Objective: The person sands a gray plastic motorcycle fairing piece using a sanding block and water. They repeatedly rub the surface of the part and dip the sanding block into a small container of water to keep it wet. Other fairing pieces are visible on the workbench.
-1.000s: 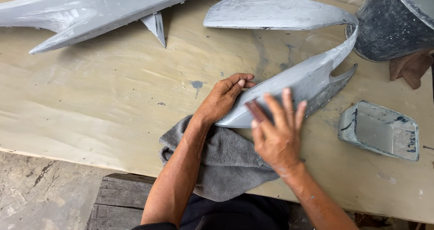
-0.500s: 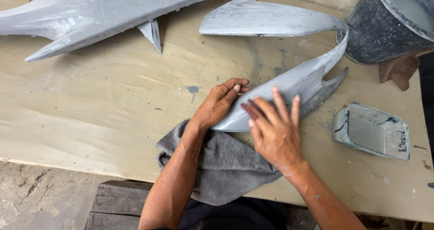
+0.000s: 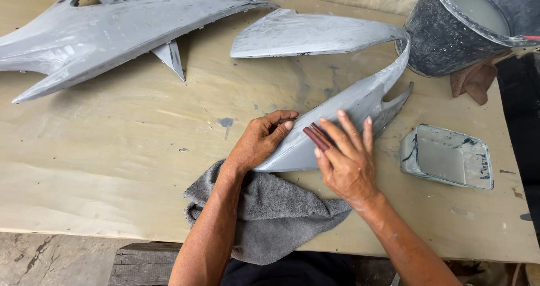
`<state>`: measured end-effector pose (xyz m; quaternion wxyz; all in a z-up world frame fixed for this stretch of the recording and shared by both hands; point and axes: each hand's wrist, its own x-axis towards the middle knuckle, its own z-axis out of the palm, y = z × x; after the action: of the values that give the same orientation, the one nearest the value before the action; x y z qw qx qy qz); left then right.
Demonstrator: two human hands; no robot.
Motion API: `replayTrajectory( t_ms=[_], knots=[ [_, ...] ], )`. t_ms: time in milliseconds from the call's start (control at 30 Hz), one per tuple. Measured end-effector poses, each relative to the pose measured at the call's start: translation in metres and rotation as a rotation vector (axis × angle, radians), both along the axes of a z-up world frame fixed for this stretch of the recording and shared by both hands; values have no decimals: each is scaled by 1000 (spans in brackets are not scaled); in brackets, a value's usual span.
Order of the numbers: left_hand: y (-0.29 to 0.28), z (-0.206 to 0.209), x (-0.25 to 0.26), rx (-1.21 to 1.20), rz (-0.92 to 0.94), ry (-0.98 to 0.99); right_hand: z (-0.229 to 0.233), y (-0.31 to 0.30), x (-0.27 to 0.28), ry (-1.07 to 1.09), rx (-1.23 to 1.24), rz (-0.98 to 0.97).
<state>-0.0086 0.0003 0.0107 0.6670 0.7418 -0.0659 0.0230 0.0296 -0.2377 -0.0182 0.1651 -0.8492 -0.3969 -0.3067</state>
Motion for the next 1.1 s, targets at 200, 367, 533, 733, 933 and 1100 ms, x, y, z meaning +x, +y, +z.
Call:
replayTrajectory(
  t_ms=[200,367,533,733,933,1100],
  knots=[
    [-2,1,-1,-6,21,-10,15,-19,28,34,136,-156],
    [-4,5,-4,23,21,-26,-17,-5,5,-9,81,-26],
    [-4,-3,1,75,5,-25,-12,-16,29,-34,170,-93],
    [-7,-3,2,159,32,-55,-17,-1,9,-35,231,-109],
    [-14,1,1,261,59,-132,-20,-9,22,-14,218,-38],
    [-22,19,-1,452,46,-298,-19,-10,27,-9,327,-173]
  ],
)
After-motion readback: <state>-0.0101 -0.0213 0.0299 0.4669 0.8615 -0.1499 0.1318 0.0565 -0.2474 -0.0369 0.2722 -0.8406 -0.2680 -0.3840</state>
